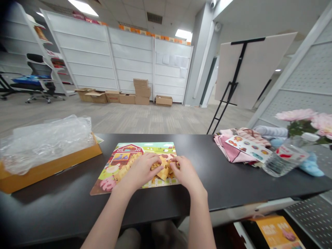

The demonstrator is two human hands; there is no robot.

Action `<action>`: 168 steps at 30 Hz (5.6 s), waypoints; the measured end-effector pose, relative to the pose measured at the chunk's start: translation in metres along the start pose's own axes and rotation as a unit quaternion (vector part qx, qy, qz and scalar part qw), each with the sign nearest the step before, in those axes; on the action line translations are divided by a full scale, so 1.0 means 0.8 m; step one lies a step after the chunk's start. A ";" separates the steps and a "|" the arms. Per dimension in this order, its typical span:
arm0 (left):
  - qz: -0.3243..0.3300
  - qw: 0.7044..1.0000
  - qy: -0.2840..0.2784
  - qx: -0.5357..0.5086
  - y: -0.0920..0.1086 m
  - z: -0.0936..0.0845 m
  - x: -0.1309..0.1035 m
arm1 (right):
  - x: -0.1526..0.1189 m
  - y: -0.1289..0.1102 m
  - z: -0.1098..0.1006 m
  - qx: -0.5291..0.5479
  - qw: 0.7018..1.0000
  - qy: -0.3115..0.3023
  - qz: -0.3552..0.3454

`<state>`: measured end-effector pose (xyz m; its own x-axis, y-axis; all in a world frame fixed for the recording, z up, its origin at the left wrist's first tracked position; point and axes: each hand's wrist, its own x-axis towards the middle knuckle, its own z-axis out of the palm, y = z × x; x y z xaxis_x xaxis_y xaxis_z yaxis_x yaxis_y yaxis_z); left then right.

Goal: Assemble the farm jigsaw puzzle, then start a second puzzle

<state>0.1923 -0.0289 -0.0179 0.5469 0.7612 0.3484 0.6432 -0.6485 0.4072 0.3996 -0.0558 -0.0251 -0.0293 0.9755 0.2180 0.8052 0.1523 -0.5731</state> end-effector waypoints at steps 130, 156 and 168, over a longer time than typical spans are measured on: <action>-0.183 0.982 0.011 -0.035 -0.077 -0.073 -0.108 | 0.078 -0.149 0.085 -0.066 0.972 -0.211 -0.073; -0.308 0.710 0.140 -0.618 -0.027 -0.059 -0.065 | 0.029 -0.124 0.071 0.119 0.963 0.113 -0.214; -0.258 0.633 0.241 -0.689 -0.005 -0.014 -0.027 | 0.027 -0.115 0.099 0.153 0.954 0.096 -0.238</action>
<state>0.1717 -0.0425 -0.0175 0.0135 0.9987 -0.0486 -0.5914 0.0472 0.8050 0.2780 -0.0362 -0.0306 -0.2152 0.7418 0.6352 0.5168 0.6384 -0.5705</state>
